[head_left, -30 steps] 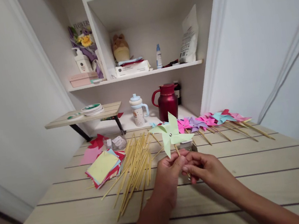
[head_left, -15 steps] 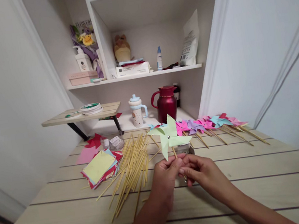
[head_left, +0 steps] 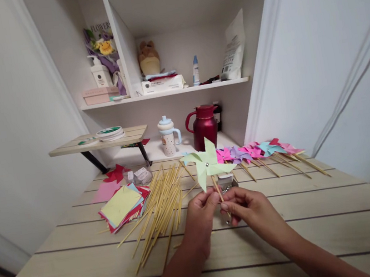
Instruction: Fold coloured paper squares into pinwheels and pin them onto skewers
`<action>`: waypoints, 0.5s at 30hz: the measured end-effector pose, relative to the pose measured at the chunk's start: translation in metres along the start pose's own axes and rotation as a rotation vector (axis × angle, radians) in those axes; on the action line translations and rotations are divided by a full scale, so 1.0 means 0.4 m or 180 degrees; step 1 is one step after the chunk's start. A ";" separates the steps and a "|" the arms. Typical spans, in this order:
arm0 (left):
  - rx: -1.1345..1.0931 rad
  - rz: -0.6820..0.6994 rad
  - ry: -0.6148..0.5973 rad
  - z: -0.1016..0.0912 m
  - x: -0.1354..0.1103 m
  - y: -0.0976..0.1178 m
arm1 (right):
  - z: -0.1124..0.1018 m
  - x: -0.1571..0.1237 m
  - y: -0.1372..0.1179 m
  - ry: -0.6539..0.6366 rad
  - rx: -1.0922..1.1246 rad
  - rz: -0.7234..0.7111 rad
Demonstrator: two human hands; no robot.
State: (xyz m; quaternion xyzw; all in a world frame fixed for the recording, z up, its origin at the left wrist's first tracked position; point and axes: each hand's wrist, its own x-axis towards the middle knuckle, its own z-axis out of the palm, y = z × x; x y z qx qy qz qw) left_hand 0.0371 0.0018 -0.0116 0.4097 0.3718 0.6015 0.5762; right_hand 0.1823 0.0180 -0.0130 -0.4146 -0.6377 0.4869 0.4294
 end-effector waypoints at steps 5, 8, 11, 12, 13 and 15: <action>-0.0049 0.0193 0.0414 -0.021 0.017 0.001 | -0.037 0.012 -0.019 0.0454 -0.0017 -0.0038; 0.0046 0.0250 0.0783 -0.039 0.029 0.006 | -0.071 0.027 -0.021 0.0695 0.0050 -0.0099; 0.0322 0.0520 0.1012 -0.057 0.036 0.018 | -0.103 0.043 -0.009 0.0882 0.0220 -0.0101; 0.0445 0.0646 0.1068 -0.063 0.037 0.022 | -0.111 0.048 -0.004 0.0923 0.0250 -0.0101; 0.0563 0.0766 0.1110 -0.067 0.038 0.026 | -0.118 0.053 0.002 0.0951 0.0264 -0.0099; 0.0764 0.0968 0.1160 -0.073 0.038 0.031 | -0.124 0.061 0.013 0.0980 0.0260 -0.0102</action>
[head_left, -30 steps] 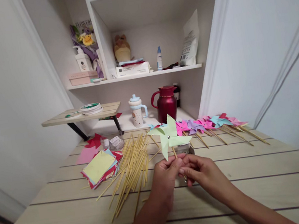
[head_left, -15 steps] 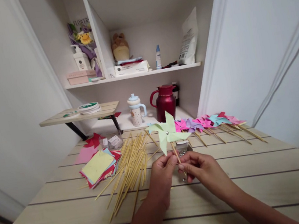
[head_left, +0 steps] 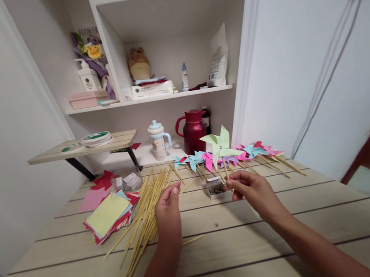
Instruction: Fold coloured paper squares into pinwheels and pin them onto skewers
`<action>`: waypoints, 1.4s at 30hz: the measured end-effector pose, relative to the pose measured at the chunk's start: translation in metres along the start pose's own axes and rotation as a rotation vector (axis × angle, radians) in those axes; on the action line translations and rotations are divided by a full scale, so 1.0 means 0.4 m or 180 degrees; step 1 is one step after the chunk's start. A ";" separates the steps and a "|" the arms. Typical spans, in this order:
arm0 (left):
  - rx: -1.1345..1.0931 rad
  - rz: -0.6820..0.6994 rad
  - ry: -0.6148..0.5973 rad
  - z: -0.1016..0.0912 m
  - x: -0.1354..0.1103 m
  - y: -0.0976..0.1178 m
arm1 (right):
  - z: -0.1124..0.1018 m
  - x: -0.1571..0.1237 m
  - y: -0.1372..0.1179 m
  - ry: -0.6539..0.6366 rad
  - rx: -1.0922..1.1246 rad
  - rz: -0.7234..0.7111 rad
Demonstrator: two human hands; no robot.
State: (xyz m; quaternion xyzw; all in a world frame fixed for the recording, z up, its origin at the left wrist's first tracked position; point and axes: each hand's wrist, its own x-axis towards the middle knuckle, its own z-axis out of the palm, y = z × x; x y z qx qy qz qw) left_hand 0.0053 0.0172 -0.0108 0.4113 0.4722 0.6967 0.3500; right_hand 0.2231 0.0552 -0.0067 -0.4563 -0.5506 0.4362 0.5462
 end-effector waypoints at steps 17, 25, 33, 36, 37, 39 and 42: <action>0.0659 0.0838 -0.0252 0.026 -0.032 0.004 | -0.005 0.004 0.010 0.0078 -0.0151 -0.0069; 0.0853 0.1183 -0.0213 0.022 -0.030 -0.012 | -0.005 0.006 0.008 0.0235 -0.0194 -0.0125; 0.1189 0.1810 -0.0454 0.022 -0.048 -0.049 | -0.040 0.022 0.004 0.0553 -0.0080 -0.0269; 0.1366 0.2061 -0.0511 0.020 -0.048 -0.056 | -0.089 0.037 -0.006 0.0891 -0.0015 -0.0413; 0.1402 0.2114 -0.0523 0.019 -0.047 -0.059 | -0.107 0.042 -0.009 0.1003 -0.0011 -0.0445; 0.1450 0.2159 -0.0522 0.019 -0.045 -0.062 | -0.138 0.053 -0.008 0.1193 -0.0022 -0.0491; 0.1525 0.2220 -0.0512 0.017 -0.042 -0.066 | -0.167 0.068 0.004 0.1331 -0.0105 -0.0517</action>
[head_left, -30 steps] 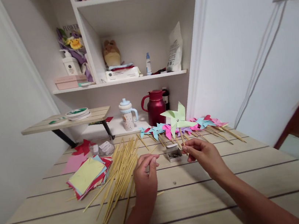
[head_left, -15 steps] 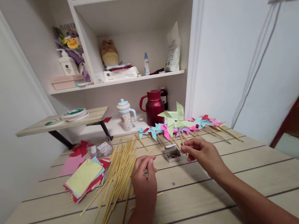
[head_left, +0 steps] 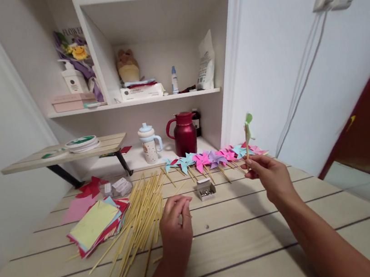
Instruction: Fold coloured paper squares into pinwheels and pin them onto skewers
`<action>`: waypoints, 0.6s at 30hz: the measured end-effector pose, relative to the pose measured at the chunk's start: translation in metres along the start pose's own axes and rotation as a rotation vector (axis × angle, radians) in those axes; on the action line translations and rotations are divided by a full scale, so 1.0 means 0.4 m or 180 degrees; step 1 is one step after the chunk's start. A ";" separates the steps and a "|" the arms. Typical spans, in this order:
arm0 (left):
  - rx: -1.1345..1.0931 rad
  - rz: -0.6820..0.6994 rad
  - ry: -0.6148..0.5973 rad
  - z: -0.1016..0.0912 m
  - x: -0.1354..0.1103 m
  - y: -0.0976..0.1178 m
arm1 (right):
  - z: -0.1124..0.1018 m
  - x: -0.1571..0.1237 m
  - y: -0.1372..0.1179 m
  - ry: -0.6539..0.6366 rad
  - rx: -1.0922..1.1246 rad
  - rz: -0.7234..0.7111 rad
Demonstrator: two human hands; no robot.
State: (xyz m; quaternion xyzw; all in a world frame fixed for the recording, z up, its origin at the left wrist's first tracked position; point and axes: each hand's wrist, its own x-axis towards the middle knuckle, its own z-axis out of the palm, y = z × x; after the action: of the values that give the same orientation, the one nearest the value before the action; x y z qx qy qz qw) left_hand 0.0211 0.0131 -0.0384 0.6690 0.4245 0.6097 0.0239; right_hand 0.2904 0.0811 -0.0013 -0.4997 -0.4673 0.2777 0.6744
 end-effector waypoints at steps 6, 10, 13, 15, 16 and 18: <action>0.0211 0.0195 0.0036 -0.005 0.008 -0.013 | 0.006 0.029 0.031 -0.0209 -0.0489 -0.0004; 0.0275 0.0220 0.0054 -0.004 0.014 -0.024 | 0.016 0.063 0.020 -0.0377 -0.1068 -0.0071; 0.0292 0.0235 0.0058 0.000 0.017 -0.033 | -0.002 0.101 0.008 -0.0414 -0.1540 -0.0124; 0.0288 0.0247 0.0068 0.002 0.018 -0.039 | -0.030 0.129 0.006 -0.0332 -0.1847 -0.0095; 0.0286 0.0253 0.0070 0.004 0.019 -0.042 | -0.049 0.143 0.008 -0.0266 -0.2008 -0.0056; 0.0283 0.0253 0.0062 0.006 0.021 -0.044 | -0.089 0.168 0.019 -0.0130 -0.2354 0.0069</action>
State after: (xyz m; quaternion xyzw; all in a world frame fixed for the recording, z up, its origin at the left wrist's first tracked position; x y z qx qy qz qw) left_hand 0.0126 0.0304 -0.0420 0.6798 0.4245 0.5971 -0.0343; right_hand 0.3509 0.1253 0.0130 -0.7089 -0.5442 0.1070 0.4357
